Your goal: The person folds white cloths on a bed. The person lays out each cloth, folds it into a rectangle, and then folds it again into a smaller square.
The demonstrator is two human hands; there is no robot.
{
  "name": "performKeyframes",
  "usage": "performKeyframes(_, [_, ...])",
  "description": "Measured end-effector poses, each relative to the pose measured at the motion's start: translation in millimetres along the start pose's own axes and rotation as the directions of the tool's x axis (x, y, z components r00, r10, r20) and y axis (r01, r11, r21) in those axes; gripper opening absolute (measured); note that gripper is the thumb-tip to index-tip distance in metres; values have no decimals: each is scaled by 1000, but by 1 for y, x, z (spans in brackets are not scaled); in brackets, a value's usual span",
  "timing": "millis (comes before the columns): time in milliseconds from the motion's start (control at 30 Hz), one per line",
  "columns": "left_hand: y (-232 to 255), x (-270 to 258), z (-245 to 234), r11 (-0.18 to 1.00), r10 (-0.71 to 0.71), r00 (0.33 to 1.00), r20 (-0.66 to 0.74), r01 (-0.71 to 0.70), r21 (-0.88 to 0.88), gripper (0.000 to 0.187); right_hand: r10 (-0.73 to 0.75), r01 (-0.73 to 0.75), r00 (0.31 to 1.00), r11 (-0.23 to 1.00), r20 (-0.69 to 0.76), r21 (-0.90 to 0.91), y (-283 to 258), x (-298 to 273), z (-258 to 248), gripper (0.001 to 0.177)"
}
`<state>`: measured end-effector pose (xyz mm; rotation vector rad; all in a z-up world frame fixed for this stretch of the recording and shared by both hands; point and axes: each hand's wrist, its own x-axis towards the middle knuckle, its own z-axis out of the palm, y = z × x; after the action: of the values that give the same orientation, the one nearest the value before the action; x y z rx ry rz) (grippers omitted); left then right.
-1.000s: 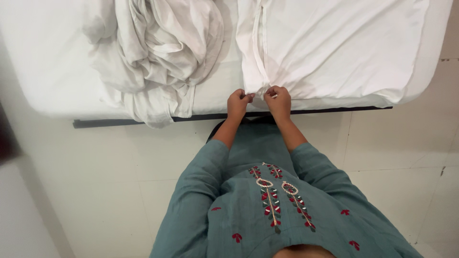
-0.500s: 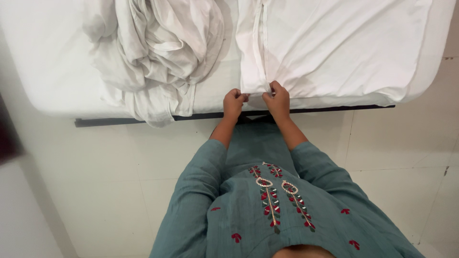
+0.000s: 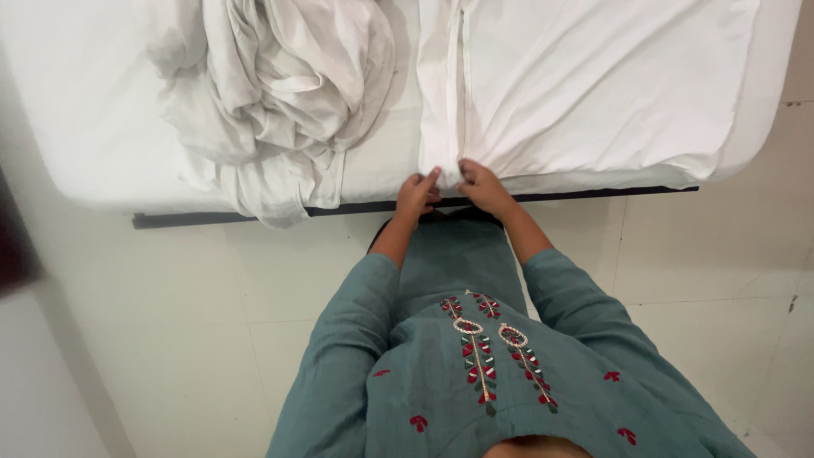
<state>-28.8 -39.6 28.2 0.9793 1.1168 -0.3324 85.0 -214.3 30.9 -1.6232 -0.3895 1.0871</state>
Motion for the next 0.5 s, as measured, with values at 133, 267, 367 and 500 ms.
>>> performKeyframes(133, [-27, 21, 6, 993, 60, 998, -21, -57, 104, 32, 53, -54, 998, 994, -14, -91, 44, -1, 10, 39])
performKeyframes(267, [-44, 39, 0, 937, 179, 979, -98, -139, 322, 32, -29, 19, 996, 992, -80, -123, 41, -1, 19, 44])
performKeyframes(367, [-44, 40, -4, 864, 227, 967, -118, -144, 483, 36, 115, -157, 980, 949, -163, -272, 37, -6, 20, 46])
performKeyframes(500, [-36, 41, 1, 857, 67, 996, 52, -84, 509, 46, 112, -161, 980, 936, -167, -314, 36, -1, 3, 42])
